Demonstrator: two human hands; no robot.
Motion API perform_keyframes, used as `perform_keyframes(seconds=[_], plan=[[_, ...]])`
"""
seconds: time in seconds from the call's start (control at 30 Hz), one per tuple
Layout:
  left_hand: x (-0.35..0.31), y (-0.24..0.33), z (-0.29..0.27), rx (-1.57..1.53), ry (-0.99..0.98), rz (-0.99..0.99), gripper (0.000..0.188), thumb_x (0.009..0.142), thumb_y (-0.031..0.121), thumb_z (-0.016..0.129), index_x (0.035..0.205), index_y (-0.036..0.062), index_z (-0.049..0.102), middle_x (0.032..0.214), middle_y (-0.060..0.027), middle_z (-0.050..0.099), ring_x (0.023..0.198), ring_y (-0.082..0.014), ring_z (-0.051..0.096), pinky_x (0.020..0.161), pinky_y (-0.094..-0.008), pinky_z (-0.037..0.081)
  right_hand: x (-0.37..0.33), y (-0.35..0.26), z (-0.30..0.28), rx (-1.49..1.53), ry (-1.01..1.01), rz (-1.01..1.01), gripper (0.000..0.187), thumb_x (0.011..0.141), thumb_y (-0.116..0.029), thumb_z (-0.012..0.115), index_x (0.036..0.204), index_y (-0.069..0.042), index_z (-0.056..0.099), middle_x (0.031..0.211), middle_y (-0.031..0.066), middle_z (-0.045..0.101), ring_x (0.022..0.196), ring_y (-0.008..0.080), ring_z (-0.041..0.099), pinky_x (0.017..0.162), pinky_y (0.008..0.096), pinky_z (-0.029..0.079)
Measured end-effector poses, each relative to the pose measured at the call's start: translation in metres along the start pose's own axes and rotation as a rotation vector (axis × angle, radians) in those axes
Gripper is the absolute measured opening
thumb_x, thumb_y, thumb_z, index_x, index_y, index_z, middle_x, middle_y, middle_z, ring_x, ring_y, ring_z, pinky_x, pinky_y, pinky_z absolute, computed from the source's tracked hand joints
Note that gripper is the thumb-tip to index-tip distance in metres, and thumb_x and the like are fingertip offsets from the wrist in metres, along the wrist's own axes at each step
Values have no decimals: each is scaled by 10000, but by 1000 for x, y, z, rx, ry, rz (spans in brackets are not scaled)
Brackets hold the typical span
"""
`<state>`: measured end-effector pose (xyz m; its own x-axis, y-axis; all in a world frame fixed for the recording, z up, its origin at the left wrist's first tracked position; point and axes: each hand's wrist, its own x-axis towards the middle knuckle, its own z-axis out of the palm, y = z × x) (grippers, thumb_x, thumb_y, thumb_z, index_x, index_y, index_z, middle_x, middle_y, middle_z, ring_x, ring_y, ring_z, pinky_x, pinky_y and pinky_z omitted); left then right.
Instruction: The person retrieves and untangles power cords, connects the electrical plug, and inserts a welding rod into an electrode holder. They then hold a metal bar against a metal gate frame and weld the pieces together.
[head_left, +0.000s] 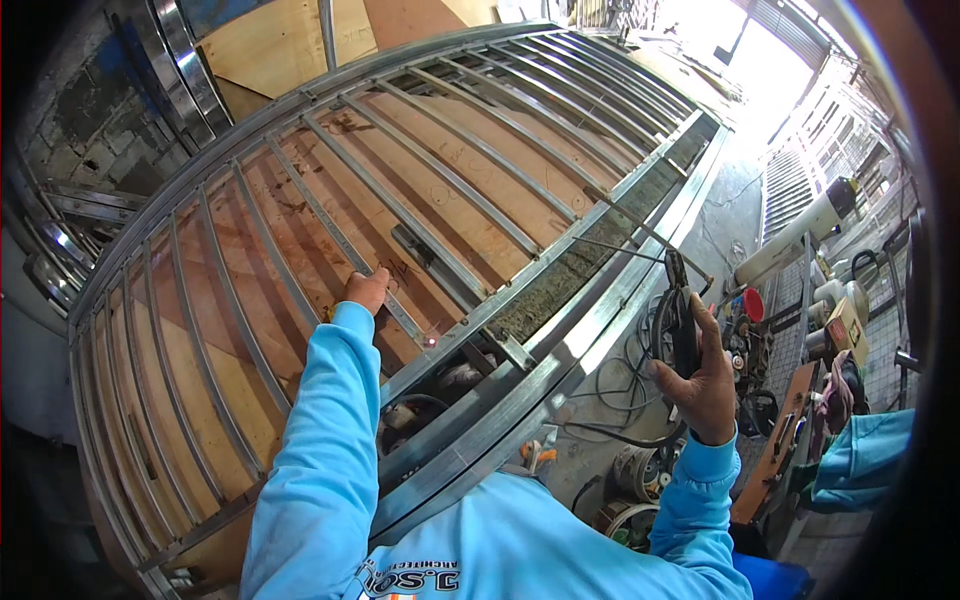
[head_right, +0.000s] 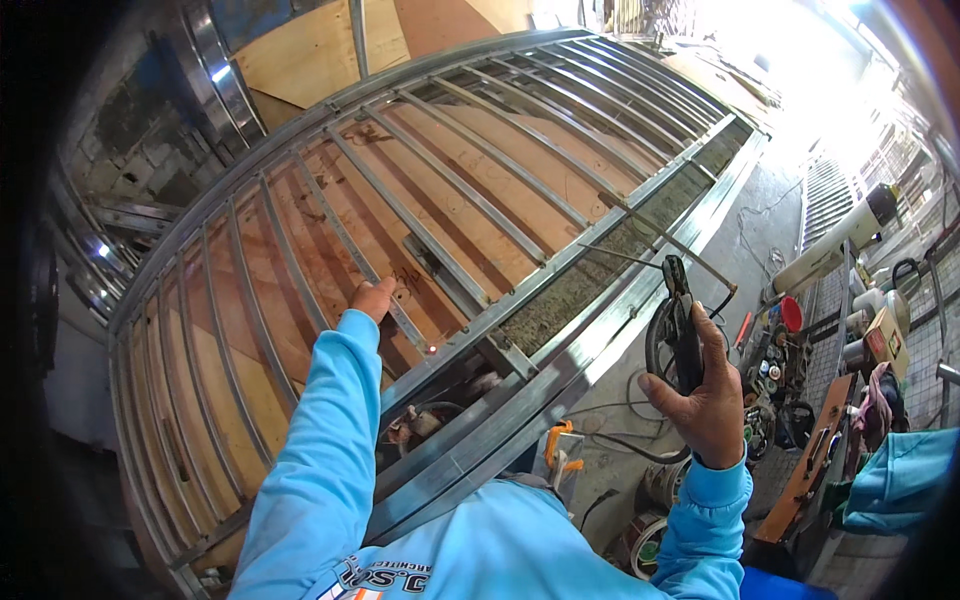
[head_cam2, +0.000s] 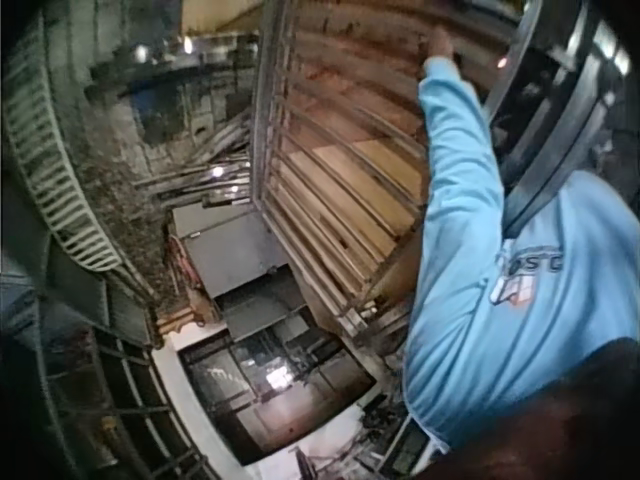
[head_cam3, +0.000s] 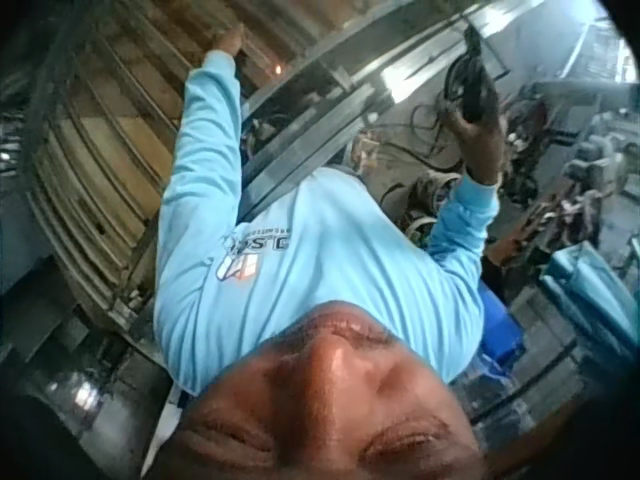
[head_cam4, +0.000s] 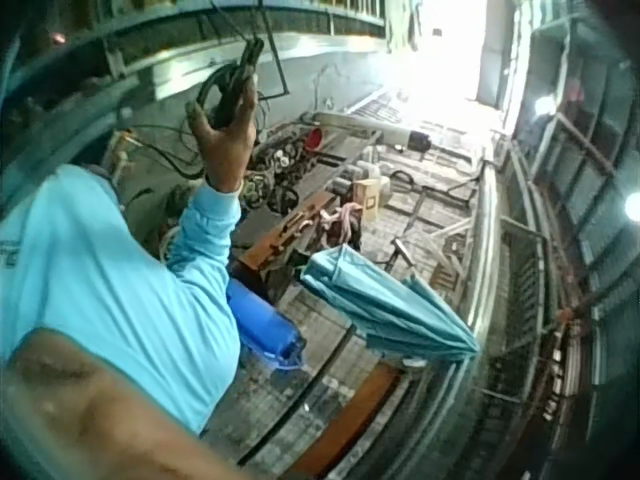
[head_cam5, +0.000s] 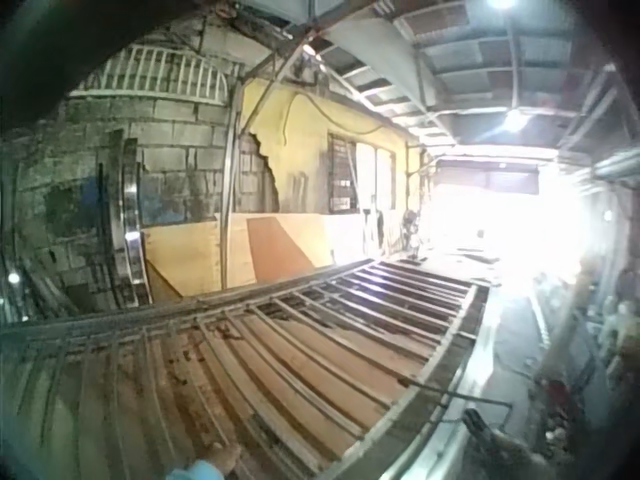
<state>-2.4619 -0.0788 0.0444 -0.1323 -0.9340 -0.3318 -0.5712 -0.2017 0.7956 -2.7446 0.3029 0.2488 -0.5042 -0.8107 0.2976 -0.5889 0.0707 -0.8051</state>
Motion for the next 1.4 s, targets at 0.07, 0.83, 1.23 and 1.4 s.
perform_keyframes(seconds=[0.07, 0.83, 1.23, 1.4], plan=[[-37, 39, -2, 27, -75, -20, 737, 817, 491, 575, 1172, -152, 513, 1134, -305, 600, 1034, -387, 610, 905, -415, 464, 4, 9, -8, -38, 4, 20, 883, 719, -250, 836, 1405, 25, 352, 1235, 176, 569, 1113, 198, 565, 980, 320, 439], [-402, -101, -99, 524, 649, 424, 329, 821, 215, 653, 1085, 26, 604, 1017, -159, 615, 946, -371, 569, 845, -466, 453, 171, 187, 68, -166, -274, 142, 474, 884, -424, 624, 1238, -129, 517, 722, 88, 615, 620, 189, 606, 533, 322, 468], [-406, -111, -94, 543, 525, 424, 261, 838, 174, 598, 1029, -3, 580, 969, -183, 603, 915, -386, 563, 825, -483, 444, 152, 145, 84, -529, -166, 66, 552, 758, -308, 679, 1219, -47, 524, 1037, 231, 640, 1010, 376, 610, 880, 428, 473], [-410, -105, -95, 539, 508, 398, 257, 838, 182, 592, 1019, -1, 592, 978, -183, 604, 923, -386, 568, 831, -474, 446, 152, 142, 81, -608, -254, 156, 410, 784, -306, 640, 1067, -12, 608, 1053, 239, 627, 1007, 391, 593, 879, 454, 465]])
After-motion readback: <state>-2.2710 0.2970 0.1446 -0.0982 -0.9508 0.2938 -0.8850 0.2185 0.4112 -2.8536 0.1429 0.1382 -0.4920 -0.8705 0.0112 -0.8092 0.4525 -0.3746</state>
